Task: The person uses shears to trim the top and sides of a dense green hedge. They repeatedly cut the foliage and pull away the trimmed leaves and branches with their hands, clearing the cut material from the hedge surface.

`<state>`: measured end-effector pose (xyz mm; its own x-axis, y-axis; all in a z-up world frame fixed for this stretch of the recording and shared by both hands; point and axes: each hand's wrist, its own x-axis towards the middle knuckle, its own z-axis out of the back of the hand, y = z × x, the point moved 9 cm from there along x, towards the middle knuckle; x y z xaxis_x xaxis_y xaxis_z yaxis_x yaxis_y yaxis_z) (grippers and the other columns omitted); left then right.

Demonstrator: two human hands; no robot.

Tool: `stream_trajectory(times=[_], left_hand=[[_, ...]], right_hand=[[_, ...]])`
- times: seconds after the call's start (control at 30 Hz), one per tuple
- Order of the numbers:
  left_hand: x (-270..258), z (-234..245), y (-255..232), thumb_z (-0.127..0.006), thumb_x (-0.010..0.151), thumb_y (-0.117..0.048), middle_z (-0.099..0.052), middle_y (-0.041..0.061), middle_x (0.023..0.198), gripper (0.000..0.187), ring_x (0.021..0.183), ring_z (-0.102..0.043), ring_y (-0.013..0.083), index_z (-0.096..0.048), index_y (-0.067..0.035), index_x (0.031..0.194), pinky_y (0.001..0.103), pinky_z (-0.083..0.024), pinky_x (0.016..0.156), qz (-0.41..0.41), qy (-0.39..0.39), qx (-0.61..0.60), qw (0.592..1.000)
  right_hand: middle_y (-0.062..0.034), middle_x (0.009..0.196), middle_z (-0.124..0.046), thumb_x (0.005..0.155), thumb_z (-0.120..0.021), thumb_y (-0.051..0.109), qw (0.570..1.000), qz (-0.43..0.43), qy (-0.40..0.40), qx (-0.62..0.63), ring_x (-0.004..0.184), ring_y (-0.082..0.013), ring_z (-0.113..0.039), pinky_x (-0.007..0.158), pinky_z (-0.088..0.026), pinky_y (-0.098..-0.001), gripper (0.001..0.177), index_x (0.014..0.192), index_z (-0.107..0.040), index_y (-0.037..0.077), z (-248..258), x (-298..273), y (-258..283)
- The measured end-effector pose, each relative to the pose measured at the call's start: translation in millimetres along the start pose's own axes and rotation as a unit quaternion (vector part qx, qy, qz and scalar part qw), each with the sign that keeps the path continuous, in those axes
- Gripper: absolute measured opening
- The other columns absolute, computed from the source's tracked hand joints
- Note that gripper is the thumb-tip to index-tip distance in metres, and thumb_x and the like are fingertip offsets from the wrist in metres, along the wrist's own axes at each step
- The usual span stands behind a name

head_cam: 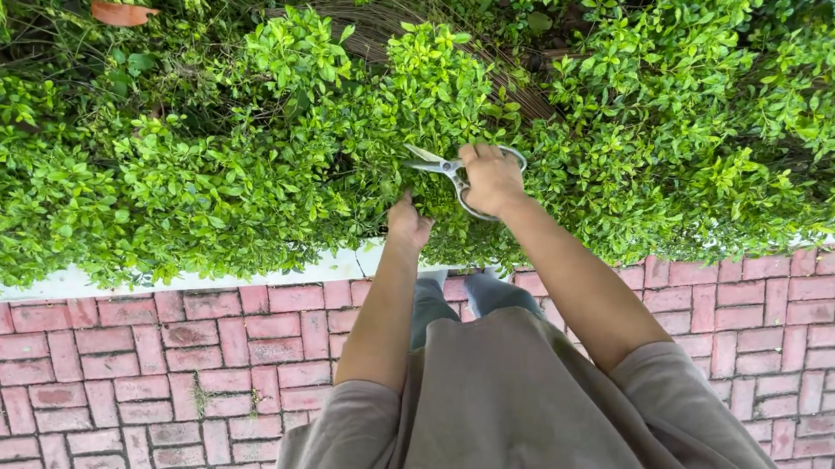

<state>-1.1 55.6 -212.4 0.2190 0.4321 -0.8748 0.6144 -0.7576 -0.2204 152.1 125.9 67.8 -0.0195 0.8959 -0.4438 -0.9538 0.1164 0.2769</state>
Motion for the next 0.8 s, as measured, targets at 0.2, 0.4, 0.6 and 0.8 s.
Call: stream_trajectory(times=[0.2, 0.4, 0.6, 0.8], left_hand=[[54, 29, 28, -0.054, 0.108, -0.028, -0.043, 0.013, 0.105, 0.032, 0.082, -0.036, 0.0246, -0.058, -0.008, 0.133, 0.047, -0.032, 0.075, -0.081, -0.08, 0.107, 0.988], [47, 0, 12, -0.047, 0.102, -0.018, -0.066, -0.002, 0.113, 0.03, 0.099, -0.056, 0.0074, -0.062, -0.008, 0.126, 0.024, -0.045, 0.089, -0.258, -0.035, 0.202, 0.944], [61, 21, 21, -0.046, 0.106, -0.02, -0.059, 0.003, 0.101, 0.025, 0.089, -0.051, 0.0171, -0.062, -0.007, 0.121, 0.031, -0.043, 0.079, -0.155, -0.061, 0.047, 0.985], [0, -5, 2, -0.049, 0.103, -0.02, -0.063, 0.006, 0.107, 0.028, 0.094, -0.053, 0.019, -0.058, -0.012, 0.127, 0.036, -0.044, 0.084, -0.134, -0.113, 0.166, 0.97]], right_hand=[[-0.0115, 0.126, -0.06, 0.067, -0.08, 0.016, 0.993, 0.043, 0.095, -0.051, 0.126, -0.0303, -0.053, 0.106, -0.04, -0.0484, 0.067, 0.129, -0.056, 0.011, 60, -17, 34], [-0.0112, 0.123, -0.062, 0.064, -0.069, 0.002, 0.979, 0.145, 0.063, -0.126, 0.118, -0.0288, -0.056, 0.101, -0.042, -0.0504, 0.064, 0.126, -0.059, 0.008, 40, -3, 59], [-0.0127, 0.112, -0.069, 0.1, -0.058, 0.006, 0.987, 0.072, 0.052, -0.137, 0.104, -0.027, -0.069, 0.083, -0.06, -0.0429, 0.024, 0.123, -0.062, 0.007, 23, 6, 37], [-0.0141, 0.113, -0.064, 0.075, -0.07, 0.006, 0.988, 0.087, -0.035, -0.124, 0.112, -0.0307, -0.062, 0.091, -0.053, -0.049, 0.042, 0.116, -0.061, 0.008, 47, 12, 54]])
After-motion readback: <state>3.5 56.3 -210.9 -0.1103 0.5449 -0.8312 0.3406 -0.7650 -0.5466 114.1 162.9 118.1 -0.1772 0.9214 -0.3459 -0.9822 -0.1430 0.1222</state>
